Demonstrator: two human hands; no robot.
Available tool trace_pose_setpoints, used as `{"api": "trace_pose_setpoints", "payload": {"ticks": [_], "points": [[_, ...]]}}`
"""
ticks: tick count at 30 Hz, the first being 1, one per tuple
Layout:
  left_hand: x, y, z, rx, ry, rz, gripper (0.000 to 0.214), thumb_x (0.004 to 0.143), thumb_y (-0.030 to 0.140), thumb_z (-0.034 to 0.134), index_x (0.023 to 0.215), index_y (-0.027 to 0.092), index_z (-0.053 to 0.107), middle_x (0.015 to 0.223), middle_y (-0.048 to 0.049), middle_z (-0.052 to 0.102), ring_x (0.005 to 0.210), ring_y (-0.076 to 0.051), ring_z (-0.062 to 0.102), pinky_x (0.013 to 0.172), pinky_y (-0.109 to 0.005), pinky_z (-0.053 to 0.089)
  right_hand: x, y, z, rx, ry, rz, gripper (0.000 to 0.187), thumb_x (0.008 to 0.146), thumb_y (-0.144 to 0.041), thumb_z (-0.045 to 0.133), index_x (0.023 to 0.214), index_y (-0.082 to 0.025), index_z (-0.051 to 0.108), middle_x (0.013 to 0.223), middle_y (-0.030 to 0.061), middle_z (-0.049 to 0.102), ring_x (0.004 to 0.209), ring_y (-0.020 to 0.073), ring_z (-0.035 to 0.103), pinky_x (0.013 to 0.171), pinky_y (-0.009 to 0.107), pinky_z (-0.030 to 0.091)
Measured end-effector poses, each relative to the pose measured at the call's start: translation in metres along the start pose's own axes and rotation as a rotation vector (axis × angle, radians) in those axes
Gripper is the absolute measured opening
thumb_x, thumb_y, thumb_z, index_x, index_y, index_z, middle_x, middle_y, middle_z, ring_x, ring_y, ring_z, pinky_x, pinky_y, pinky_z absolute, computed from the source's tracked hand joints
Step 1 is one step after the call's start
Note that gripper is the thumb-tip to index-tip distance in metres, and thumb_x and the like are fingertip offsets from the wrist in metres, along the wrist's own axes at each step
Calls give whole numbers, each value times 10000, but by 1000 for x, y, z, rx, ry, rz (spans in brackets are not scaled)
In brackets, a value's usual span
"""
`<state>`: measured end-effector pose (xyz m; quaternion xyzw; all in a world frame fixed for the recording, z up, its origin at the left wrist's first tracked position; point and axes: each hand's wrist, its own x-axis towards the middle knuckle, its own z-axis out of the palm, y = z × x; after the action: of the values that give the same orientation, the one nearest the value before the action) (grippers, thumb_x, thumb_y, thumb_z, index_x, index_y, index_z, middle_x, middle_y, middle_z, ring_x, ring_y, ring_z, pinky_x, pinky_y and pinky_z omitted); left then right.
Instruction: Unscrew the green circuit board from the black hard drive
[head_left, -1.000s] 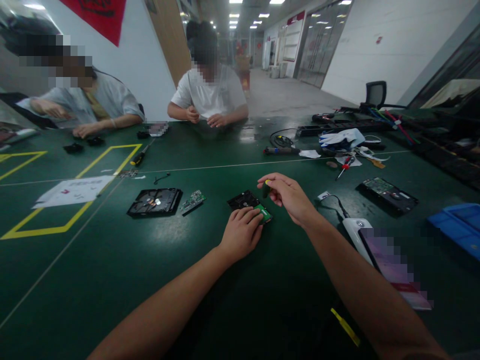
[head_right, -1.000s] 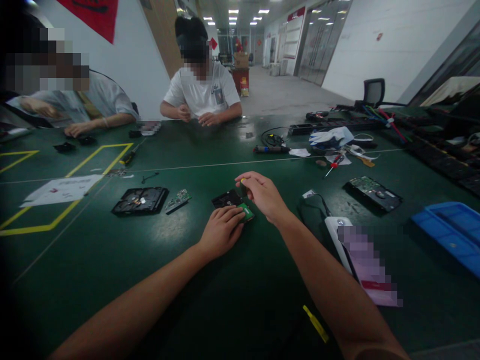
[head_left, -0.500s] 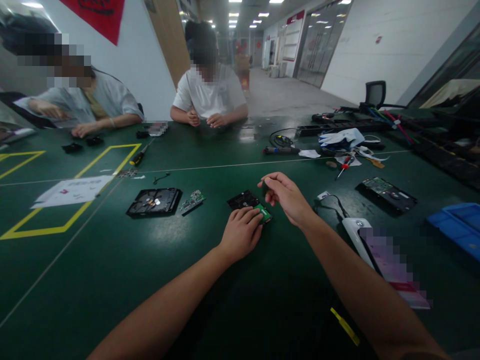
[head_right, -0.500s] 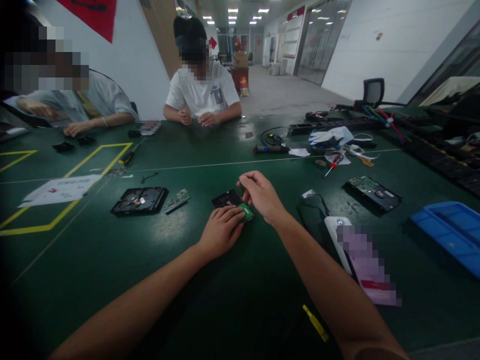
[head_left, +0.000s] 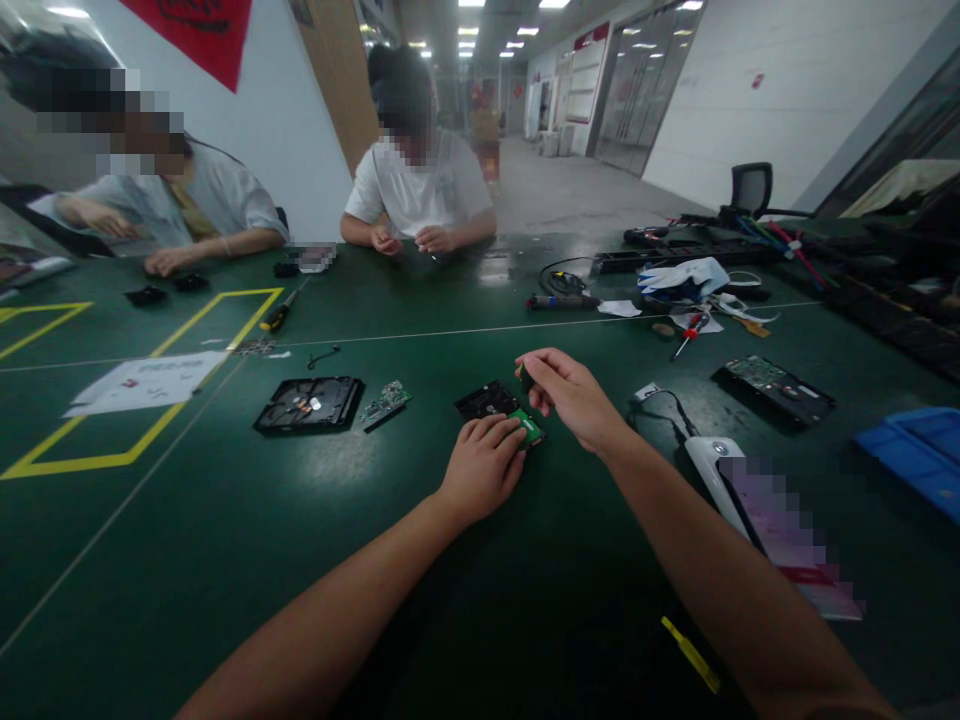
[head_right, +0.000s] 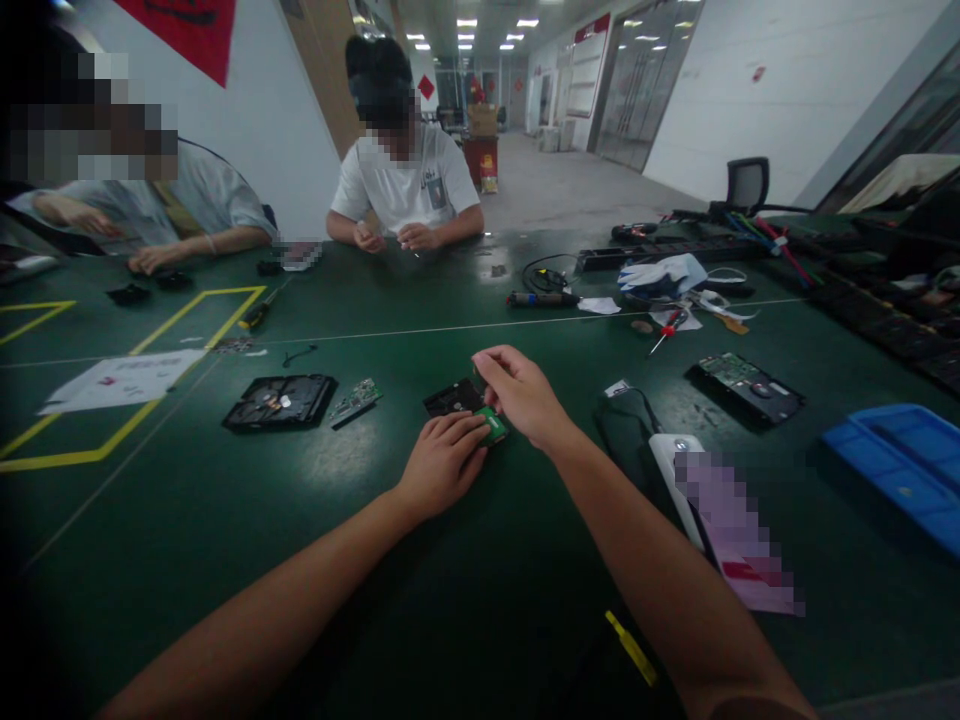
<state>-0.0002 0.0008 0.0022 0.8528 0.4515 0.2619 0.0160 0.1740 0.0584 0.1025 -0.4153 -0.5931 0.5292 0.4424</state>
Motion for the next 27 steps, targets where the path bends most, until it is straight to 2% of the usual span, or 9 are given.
{"api": "trace_pose_setpoints", "payload": {"ticks": [4,7,10,16,20,23,27], "points": [[0,0,0,-2,-1,6,356,1018,319,538,1350,254,648,1397,-76,669,1336,-303,553,1106,-539,438,-3,-3,0,-20,-36,10,239,934,-458,662,988,-228,625,739,-13,600,621,131,540,578,291,416],[0,-1,0,0,3,2,352,1020,324,534,1345,254,650,1393,-73,672,1333,-298,555,1107,-533,440,-4,-8,0,-53,-62,5,166,935,-385,626,955,-225,664,794,4,629,650,133,540,572,287,390],[0,-1,1,8,0,2,350,1024,328,528,1342,247,650,1402,-69,667,1335,-297,550,1111,-528,439,-2,-9,0,-66,-45,-5,187,940,-361,587,958,-221,709,864,22,660,650,128,517,546,284,354],[0,-1,0,-4,4,-3,358,1014,315,545,1353,262,645,1393,-77,669,1328,-300,556,1098,-541,447,-1,-2,1,-11,42,-5,246,937,-465,654,980,-223,648,736,-12,588,617,131,519,548,286,394],[0,0,-1,-11,1,2,363,1014,314,543,1361,265,641,1398,-77,666,1331,-300,553,1095,-542,445,-2,1,2,25,-3,-6,322,883,-489,738,1013,-233,594,810,-5,635,605,130,568,528,288,418],[0,0,0,-3,-8,1,364,1024,326,528,1365,258,636,1408,-69,661,1338,-301,547,1101,-536,440,-2,0,1,29,-32,-9,269,896,-463,714,987,-233,607,788,-8,638,614,141,600,543,293,437],[0,-1,1,7,-7,-7,353,1028,325,522,1353,256,641,1409,-65,662,1336,-300,549,1107,-533,434,0,-3,-1,-13,11,-22,186,920,-395,637,972,-227,699,760,-7,628,632,135,575,569,287,417]]}}
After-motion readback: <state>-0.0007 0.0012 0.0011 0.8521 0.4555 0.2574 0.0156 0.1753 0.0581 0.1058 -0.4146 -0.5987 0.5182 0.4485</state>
